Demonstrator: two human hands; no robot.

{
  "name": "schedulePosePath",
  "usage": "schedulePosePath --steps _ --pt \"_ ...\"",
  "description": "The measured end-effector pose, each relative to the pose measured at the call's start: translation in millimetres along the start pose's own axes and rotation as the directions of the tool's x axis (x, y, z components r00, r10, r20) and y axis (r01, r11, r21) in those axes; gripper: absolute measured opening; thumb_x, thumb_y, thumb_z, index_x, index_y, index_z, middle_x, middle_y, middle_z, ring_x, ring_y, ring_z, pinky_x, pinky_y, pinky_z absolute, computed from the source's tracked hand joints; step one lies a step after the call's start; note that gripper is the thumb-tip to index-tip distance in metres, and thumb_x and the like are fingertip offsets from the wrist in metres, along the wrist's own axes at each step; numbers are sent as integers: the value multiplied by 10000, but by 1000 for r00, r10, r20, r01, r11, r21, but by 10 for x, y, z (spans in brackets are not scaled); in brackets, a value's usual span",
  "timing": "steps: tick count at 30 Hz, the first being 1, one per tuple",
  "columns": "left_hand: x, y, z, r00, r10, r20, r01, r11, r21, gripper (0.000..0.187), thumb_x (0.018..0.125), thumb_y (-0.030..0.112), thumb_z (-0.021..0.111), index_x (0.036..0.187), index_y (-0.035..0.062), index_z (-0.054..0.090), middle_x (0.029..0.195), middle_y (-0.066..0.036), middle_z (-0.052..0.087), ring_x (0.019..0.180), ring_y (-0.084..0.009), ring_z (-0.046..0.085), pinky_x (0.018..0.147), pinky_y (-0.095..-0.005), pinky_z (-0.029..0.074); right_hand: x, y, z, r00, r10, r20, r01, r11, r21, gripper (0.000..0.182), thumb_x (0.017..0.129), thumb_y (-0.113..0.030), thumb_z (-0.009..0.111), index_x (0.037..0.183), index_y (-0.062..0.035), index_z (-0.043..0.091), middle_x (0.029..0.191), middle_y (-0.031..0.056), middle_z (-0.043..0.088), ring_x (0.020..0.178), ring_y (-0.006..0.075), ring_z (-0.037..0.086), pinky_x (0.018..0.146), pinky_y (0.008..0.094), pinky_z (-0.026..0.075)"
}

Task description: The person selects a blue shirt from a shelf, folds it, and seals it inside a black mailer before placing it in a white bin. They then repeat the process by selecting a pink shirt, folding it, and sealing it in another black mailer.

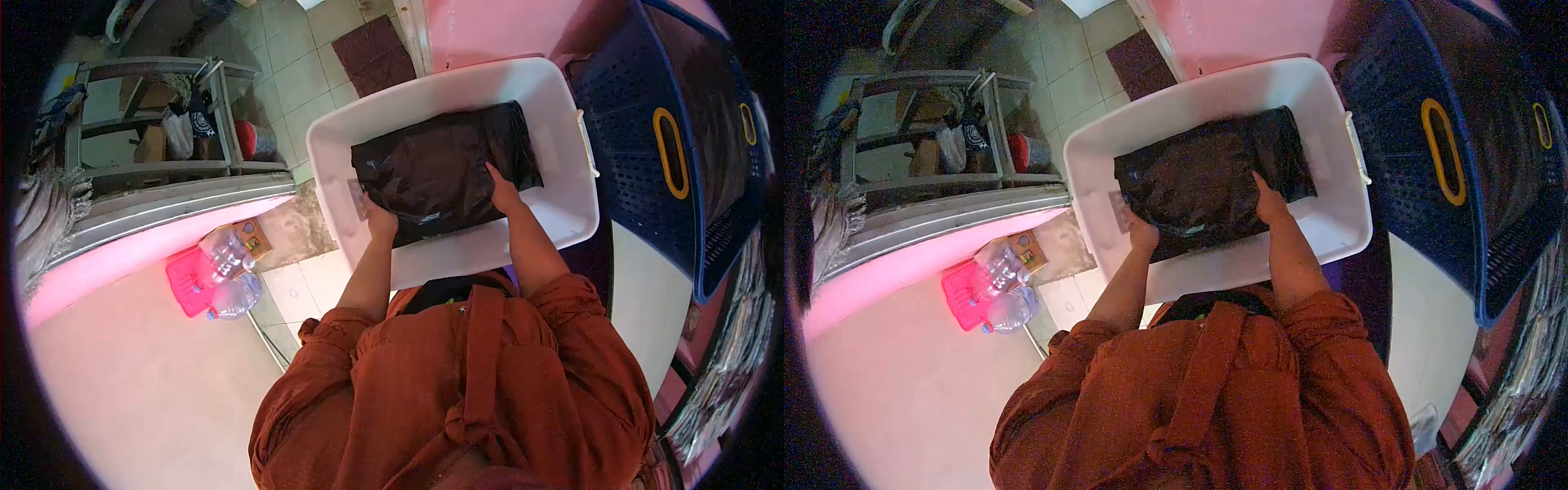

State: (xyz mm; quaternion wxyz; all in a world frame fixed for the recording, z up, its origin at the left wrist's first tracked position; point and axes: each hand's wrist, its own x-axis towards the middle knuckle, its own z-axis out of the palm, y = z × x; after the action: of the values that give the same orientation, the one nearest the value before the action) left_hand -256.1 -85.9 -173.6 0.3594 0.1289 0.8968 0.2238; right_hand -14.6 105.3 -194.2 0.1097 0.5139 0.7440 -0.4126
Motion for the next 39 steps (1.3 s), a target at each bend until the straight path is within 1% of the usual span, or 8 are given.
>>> schedulePosePath --steps 4,6,9,16,23,30,34,39 --pt "371 -379 135 971 227 -80 -227 974 1 786 778 48 514 1420 -27 67 1421 -284 277 1303 -389 330 1078 -385 289 53 -10 16 999 26 24 -25 999 -43 807 809 64 495 1454 -309 186 1026 295 594 938 442 585 836 481 455" --pt "269 -276 102 926 363 -101 -186 674 715 757 808 162 534 1421 -14 128 1382 -277 348 1204 -376 470 1073 -367 298 59 -4 43 999 37 27 -35 996 -82 800 813 56 494 1458 -297 177 1031 293 593 960 440 580 841 479 451" --pt "367 56 -94 973 45 227 -214 547 810 712 834 202 532 1424 8 183 1347 -272 395 1083 -341 578 1010 -373 386 24 -25 5 999 39 37 -36 997 -75 793 814 40 506 1456 -296 182 1047 286 594 978 434 574 867 479 445" --pt "234 737 -252 971 172 163 -236 629 741 628 902 92 431 1460 74 145 1352 -281 372 1027 -348 606 799 -413 525 -10 -122 12 970 -72 -234 -48 882 -469 741 787 -16 553 1426 -284 291 1228 247 526 1061 402 551 929 442 441" --pt "712 115 -45 960 200 195 -277 771 573 1059 715 94 710 1474 131 -28 1446 -261 180 1231 -459 393 990 -503 383 64 -21 153 951 -68 303 153 952 -266 681 788 -19 496 1415 -232 342 1445 185 319 1294 352 375 1049 409 359" --pt "293 434 -96 860 59 506 -485 400 778 335 848 219 500 1095 40 638 1169 -237 584 1042 -336 612 822 -460 516 157 -61 -29 891 19 454 125 951 -284 557 766 -54 514 1306 -192 515 1375 137 447 1240 314 453 1041 374 369" --pt "448 -312 370 621 -121 774 -750 194 632 302 754 178 532 963 36 697 1103 -179 634 1030 -330 608 852 -430 499 64 0 54 811 -54 582 323 871 -370 489 778 -91 527 1255 -188 567 1295 130 530 1183 310 508 1014 369 397" --pt "250 -138 251 663 -70 745 -723 199 662 336 754 189 522 1002 36 689 1132 -173 625 1045 -340 601 866 -424 494 -4 -60 -23 896 39 443 174 887 -428 470 789 -121 574 1259 -133 554 1284 138 535 1141 302 535 995 365 406"
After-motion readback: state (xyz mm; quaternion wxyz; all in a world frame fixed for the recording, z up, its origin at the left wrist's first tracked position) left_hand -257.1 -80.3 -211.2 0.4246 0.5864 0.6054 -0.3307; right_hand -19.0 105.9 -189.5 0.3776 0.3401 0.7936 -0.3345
